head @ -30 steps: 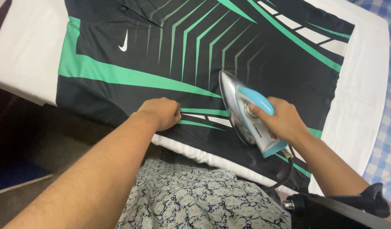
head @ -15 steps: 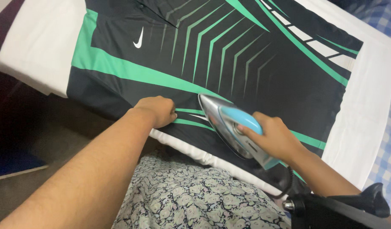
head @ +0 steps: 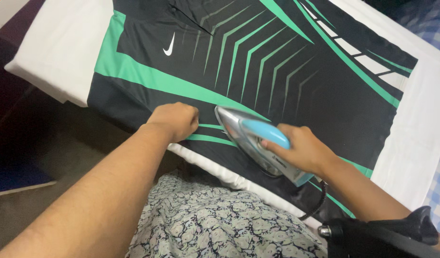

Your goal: The person irons a black and green Nike jersey laid out on a white surface. They use a blue and white steam iron, moving it back and forth across the fabric while holding the garment steady with their left hand.

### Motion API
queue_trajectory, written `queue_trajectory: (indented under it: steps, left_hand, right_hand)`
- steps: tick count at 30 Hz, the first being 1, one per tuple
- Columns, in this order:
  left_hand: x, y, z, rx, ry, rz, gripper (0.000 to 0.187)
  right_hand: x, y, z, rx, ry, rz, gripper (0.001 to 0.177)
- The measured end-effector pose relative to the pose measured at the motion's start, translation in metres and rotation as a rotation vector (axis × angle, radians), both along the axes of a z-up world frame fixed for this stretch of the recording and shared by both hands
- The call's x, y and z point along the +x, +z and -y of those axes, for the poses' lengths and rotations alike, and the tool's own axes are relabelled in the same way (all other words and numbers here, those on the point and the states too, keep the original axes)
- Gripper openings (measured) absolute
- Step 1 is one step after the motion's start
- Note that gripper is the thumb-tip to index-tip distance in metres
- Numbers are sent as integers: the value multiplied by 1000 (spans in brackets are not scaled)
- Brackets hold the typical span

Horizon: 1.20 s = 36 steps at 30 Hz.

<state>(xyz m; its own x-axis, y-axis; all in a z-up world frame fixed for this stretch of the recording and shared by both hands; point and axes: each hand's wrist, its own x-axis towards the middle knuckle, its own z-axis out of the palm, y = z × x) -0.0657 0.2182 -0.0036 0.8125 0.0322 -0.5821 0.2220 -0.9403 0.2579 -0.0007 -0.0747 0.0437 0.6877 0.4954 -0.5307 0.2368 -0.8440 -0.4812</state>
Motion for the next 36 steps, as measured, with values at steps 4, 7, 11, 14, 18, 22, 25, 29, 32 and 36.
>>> queue_trajectory:
  steps: [4,7,11,14,18,22,25,29,32,36]
  left_hand:
    - [-3,-7,-13,52,32,174,25]
    - [-3,-11,-20,103,52,238,25]
    - [-8,-14,-27,154,76,208,25]
    - [-12,-14,-32,165,89,155,26]
    - [-19,-16,-37,176,123,147,27]
    - [-21,-18,-42,196,131,146,27]
    - [-21,-17,-45,219,121,117,27]
    - [-23,-17,-49,226,126,124,26]
    - [-25,-17,-53,220,133,144,25]
    - [-26,-17,-56,220,146,129,26]
  right_hand:
    - [-2,9,-5,-132,124,-51,52]
    - [-2,8,-13,-157,114,-34,54]
    - [-6,-2,-27,-24,-19,46,58]
    - [-3,-8,-43,-28,-108,34,57]
    - [2,-4,-55,-33,-115,-78,57]
    - [4,-2,-54,5,137,-61,57]
    - [-2,5,-50,-84,217,-137,56]
    - [-10,10,-45,-39,334,-36,53]
    - [-10,8,-45,-51,361,11,53]
    - [-12,6,-58,-66,321,19,53]
